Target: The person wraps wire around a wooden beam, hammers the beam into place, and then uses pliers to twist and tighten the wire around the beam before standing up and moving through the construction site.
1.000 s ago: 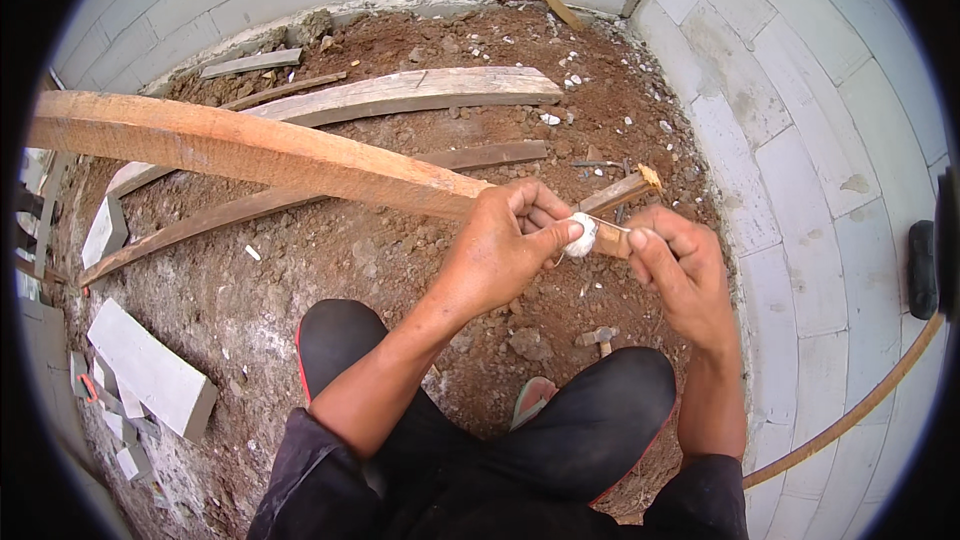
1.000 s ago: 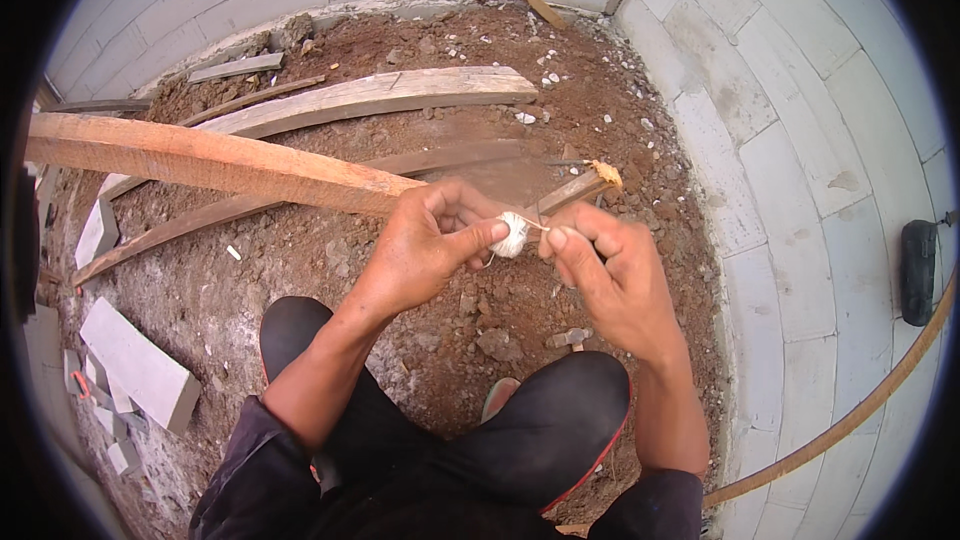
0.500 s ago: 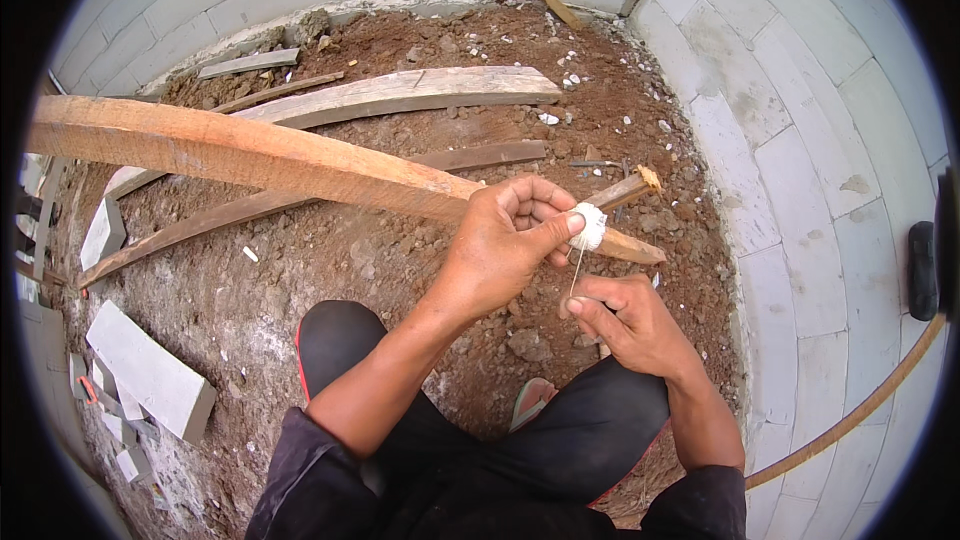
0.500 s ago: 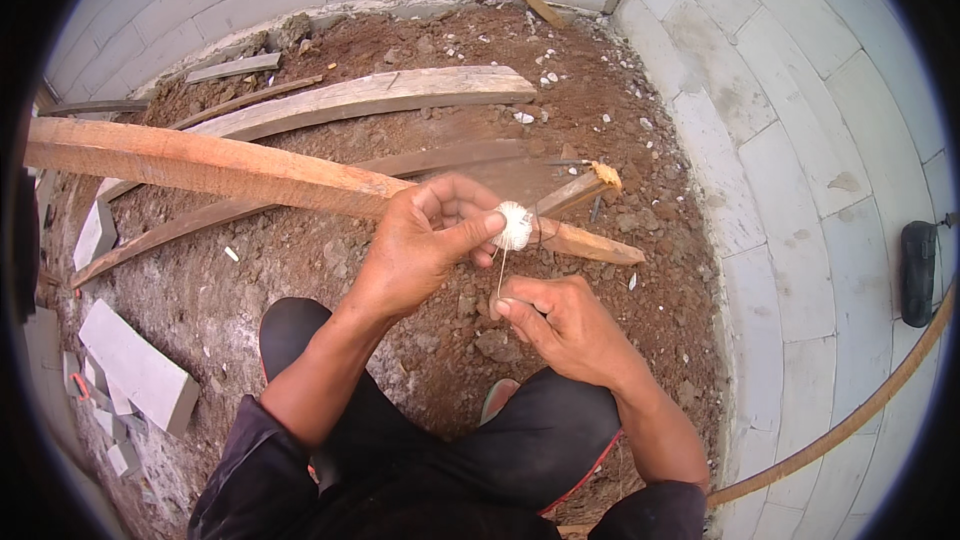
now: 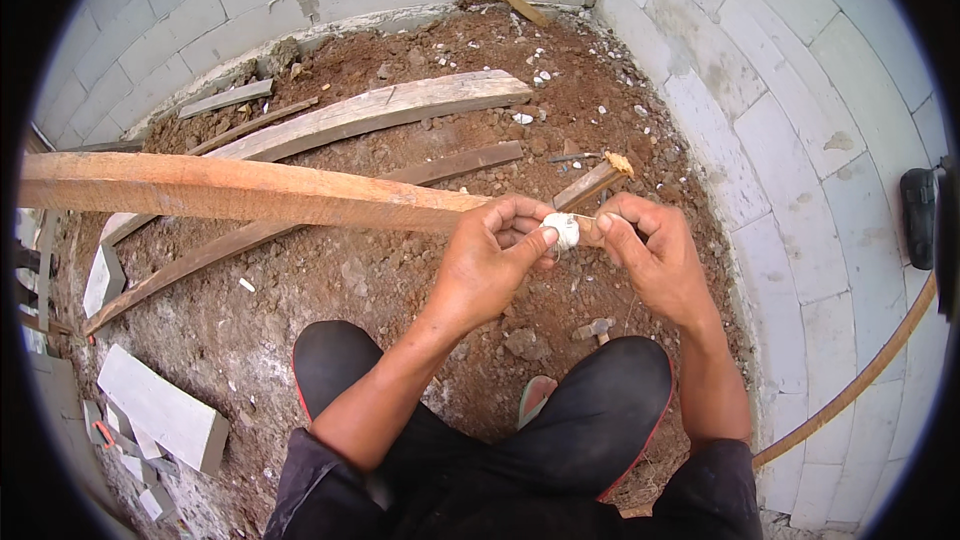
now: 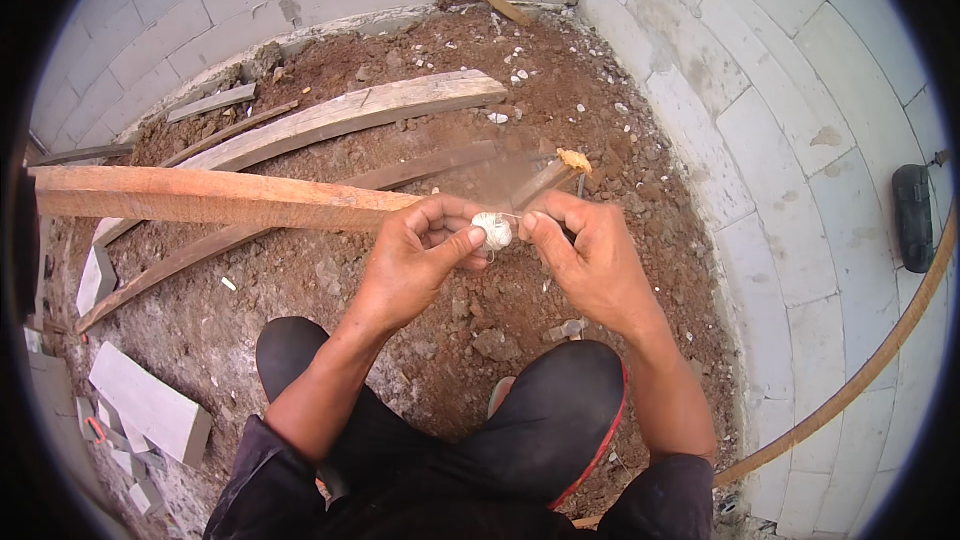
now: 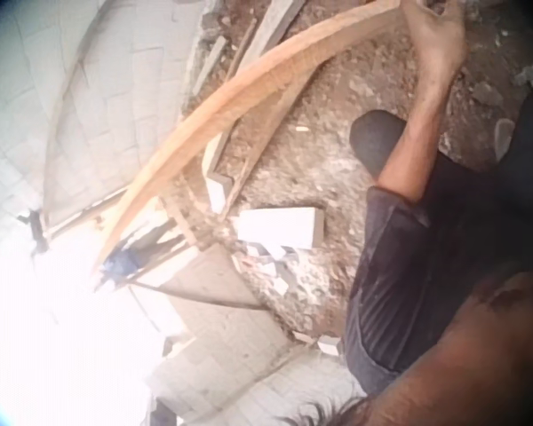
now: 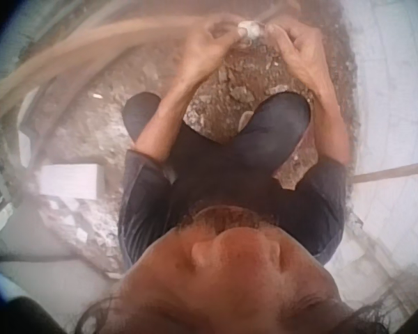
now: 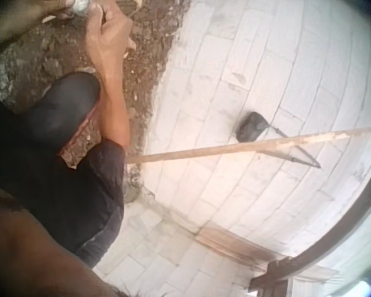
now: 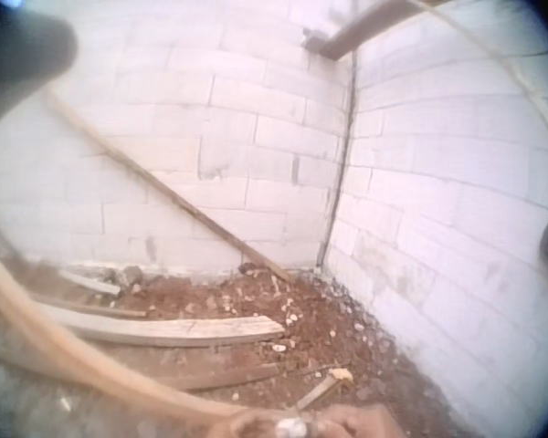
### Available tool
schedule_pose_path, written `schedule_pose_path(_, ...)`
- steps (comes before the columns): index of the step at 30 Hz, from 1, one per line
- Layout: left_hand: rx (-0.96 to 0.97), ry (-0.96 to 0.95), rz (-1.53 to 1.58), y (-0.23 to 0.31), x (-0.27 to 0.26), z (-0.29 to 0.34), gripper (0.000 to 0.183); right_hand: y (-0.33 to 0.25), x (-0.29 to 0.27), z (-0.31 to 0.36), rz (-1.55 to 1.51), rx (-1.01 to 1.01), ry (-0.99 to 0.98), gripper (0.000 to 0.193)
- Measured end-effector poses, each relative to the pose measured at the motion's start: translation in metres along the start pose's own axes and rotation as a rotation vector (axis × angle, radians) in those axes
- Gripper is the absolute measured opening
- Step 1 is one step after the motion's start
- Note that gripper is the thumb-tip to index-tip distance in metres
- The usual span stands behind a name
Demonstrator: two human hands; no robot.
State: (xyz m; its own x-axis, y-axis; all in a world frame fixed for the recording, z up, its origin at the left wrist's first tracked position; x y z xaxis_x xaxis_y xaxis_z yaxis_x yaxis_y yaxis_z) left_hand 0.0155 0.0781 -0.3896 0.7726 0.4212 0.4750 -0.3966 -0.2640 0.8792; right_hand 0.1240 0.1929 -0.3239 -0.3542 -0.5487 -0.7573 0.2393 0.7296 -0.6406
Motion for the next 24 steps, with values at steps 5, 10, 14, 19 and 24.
schedule_pose_path(5, 0.026, 0.100, 0.034, -0.009, 0.013, -0.004, 0.018, -0.024, -0.001, 0.012, 0.109, -0.088, 0.149, 0.020)
schedule_pose_path(10, 0.101, 0.164, -0.066, -0.004, 0.019, -0.005, 0.013, -0.019, -0.033, 0.009, -0.011, 0.003, 0.219, 0.021)
schedule_pose_path(14, 0.195, 0.114, -0.190, 0.010, 0.023, -0.002, 0.012, -0.014, -0.033, 0.010, -0.064, -0.003, 0.247, 0.020)
schedule_pose_path(19, 0.112, 0.233, 0.055, 0.001, 0.006, -0.003, 0.016, -0.044, -0.014, 0.015, -0.117, -0.068, 0.126, 0.017)
schedule_pose_path(24, 0.060, 0.220, 0.340, 0.000, 0.003, -0.005, 0.019, -0.059, 0.029, 0.025, 0.135, -0.244, -0.064, 0.012)
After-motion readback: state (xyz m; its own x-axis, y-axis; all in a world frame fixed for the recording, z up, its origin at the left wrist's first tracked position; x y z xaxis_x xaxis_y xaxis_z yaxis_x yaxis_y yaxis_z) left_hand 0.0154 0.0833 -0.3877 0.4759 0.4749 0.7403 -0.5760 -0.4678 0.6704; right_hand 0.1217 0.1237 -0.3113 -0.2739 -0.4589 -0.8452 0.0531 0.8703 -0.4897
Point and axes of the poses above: each hand's wrist, its own z-axis away from the middle knuckle, its own x-axis out of the palm, y = z × x, the point moved 7 cm from there along -z, towards the middle knuckle, and after that the axes turned 14 degrees about z, right-handed, at the moved point
